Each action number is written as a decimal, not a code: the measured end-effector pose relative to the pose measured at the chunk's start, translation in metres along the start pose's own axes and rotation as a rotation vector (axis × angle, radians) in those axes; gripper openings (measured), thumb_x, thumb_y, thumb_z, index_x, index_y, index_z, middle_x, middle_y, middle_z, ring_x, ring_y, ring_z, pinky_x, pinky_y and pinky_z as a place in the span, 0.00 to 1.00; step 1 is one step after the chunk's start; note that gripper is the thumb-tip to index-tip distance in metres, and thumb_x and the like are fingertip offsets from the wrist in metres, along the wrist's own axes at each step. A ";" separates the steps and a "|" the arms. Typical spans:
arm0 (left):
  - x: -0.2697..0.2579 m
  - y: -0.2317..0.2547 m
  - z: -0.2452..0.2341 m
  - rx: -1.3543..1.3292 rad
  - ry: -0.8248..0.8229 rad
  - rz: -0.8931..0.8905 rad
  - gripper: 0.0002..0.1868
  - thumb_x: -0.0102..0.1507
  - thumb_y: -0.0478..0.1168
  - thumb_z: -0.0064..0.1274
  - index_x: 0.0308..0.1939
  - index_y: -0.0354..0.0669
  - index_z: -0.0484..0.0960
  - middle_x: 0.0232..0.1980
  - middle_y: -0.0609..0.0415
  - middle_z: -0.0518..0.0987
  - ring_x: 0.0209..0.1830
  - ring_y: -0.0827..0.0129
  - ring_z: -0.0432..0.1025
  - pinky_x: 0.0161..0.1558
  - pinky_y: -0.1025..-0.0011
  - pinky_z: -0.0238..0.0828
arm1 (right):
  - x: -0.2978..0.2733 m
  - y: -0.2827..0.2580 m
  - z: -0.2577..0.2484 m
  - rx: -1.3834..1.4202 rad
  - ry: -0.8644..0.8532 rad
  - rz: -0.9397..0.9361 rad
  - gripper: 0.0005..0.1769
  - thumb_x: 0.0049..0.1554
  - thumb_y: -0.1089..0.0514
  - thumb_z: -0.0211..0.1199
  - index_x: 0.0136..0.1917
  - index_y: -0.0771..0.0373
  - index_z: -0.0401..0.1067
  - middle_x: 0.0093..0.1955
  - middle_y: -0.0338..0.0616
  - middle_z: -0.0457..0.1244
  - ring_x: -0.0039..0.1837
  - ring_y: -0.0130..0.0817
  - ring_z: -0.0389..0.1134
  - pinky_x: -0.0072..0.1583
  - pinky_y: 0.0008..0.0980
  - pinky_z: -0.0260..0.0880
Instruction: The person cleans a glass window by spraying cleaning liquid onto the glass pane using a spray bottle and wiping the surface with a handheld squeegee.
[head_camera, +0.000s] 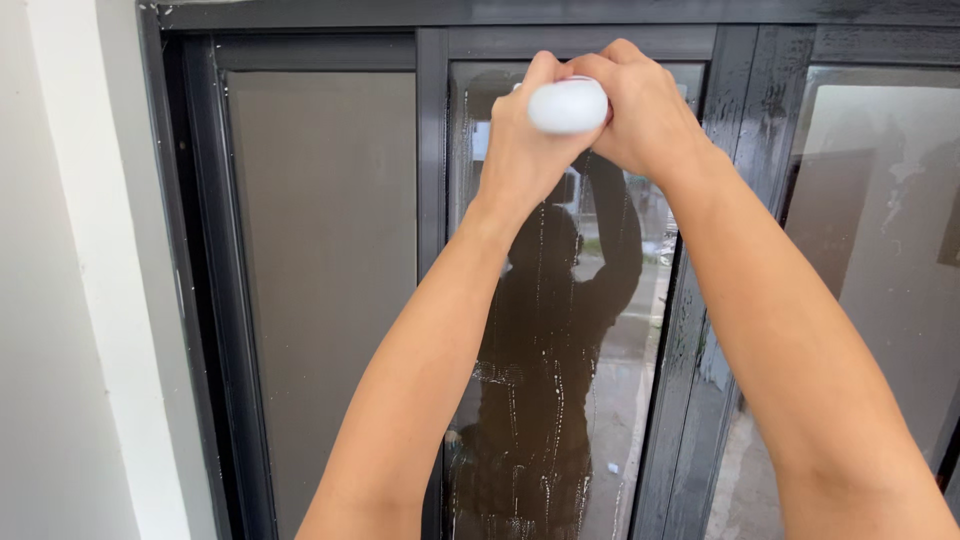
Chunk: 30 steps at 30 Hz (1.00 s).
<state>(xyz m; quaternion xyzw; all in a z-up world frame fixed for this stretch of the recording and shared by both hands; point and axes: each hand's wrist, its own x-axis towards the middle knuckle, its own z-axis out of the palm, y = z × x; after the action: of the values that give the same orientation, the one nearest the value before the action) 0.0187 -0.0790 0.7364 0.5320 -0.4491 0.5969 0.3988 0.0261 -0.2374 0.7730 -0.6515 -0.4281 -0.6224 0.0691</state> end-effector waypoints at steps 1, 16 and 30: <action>0.005 -0.005 0.003 -0.001 -0.008 -0.066 0.20 0.58 0.41 0.69 0.41 0.39 0.72 0.38 0.48 0.86 0.38 0.61 0.84 0.42 0.68 0.80 | 0.001 0.006 0.003 0.009 -0.020 0.024 0.22 0.51 0.65 0.72 0.60 0.58 0.78 0.52 0.53 0.67 0.53 0.55 0.70 0.54 0.46 0.72; 0.011 -0.036 0.009 0.116 -0.009 0.219 0.26 0.56 0.39 0.71 0.53 0.39 0.74 0.44 0.45 0.86 0.45 0.50 0.82 0.45 0.64 0.80 | 0.001 0.036 0.009 -0.013 0.013 -0.204 0.16 0.50 0.66 0.73 0.52 0.67 0.76 0.45 0.57 0.68 0.51 0.57 0.70 0.52 0.47 0.71; 0.011 -0.020 0.009 0.144 -0.029 0.096 0.22 0.56 0.40 0.69 0.48 0.38 0.75 0.38 0.45 0.86 0.44 0.50 0.83 0.44 0.65 0.81 | -0.004 0.048 0.016 -0.026 0.004 -0.191 0.11 0.53 0.67 0.69 0.51 0.67 0.76 0.50 0.58 0.68 0.54 0.58 0.70 0.56 0.45 0.74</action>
<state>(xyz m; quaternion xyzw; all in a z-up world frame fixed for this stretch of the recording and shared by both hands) 0.0394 -0.0821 0.7498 0.5457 -0.4358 0.6382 0.3240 0.0696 -0.2595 0.7870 -0.6072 -0.4802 -0.6330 0.0018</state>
